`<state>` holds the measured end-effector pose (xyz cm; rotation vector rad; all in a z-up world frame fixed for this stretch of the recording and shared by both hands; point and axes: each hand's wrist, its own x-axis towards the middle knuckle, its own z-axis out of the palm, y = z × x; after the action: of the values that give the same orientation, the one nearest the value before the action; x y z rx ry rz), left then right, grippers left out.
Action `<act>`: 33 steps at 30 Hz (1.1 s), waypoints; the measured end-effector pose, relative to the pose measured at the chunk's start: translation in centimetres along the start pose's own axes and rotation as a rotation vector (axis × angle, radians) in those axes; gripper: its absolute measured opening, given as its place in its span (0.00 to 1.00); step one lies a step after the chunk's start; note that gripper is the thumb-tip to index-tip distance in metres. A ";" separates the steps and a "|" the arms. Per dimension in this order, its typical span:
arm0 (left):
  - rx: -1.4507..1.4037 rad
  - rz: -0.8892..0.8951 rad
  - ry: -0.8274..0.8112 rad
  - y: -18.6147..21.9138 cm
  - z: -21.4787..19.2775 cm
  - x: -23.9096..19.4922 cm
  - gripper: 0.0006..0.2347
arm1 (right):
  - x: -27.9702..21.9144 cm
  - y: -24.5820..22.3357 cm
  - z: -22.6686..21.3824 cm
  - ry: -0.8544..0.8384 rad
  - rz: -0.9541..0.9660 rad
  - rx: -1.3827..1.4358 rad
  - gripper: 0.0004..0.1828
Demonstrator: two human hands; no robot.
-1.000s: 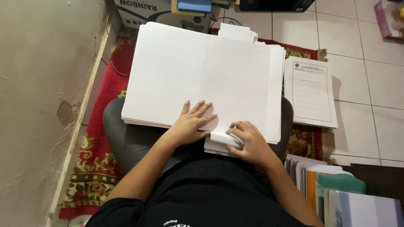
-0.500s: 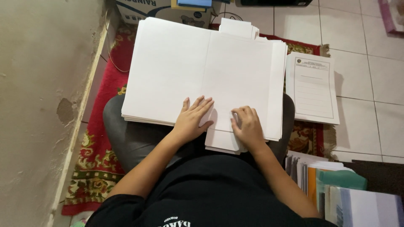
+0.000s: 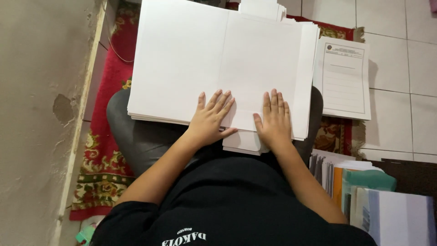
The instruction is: The person sits on the floor and folds large white sheets of paper in half by hand. They smooth the crease with both hands, then place the folded sheet onto a separate stack to the right. This process is repeated for multiple sheets throughout the video.
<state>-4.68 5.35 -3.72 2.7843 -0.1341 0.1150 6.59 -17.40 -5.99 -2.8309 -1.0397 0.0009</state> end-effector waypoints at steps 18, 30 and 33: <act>0.115 0.023 0.021 0.5 1.0 0.1 0.36 | 1.5 -2.2 1.5 0.154 -0.118 -0.086 0.43; 0.085 0.010 0.047 0.4 1.1 0.2 0.36 | 0.9 0.3 1.1 0.093 -0.029 -0.086 0.40; 0.083 0.000 0.007 0.8 0.3 0.3 0.35 | 1.9 -2.9 1.4 0.069 -0.035 -0.084 0.41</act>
<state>-4.47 4.46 -3.74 2.8665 -0.1305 0.1327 6.08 -13.78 -6.97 -2.8636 -1.0990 -0.1464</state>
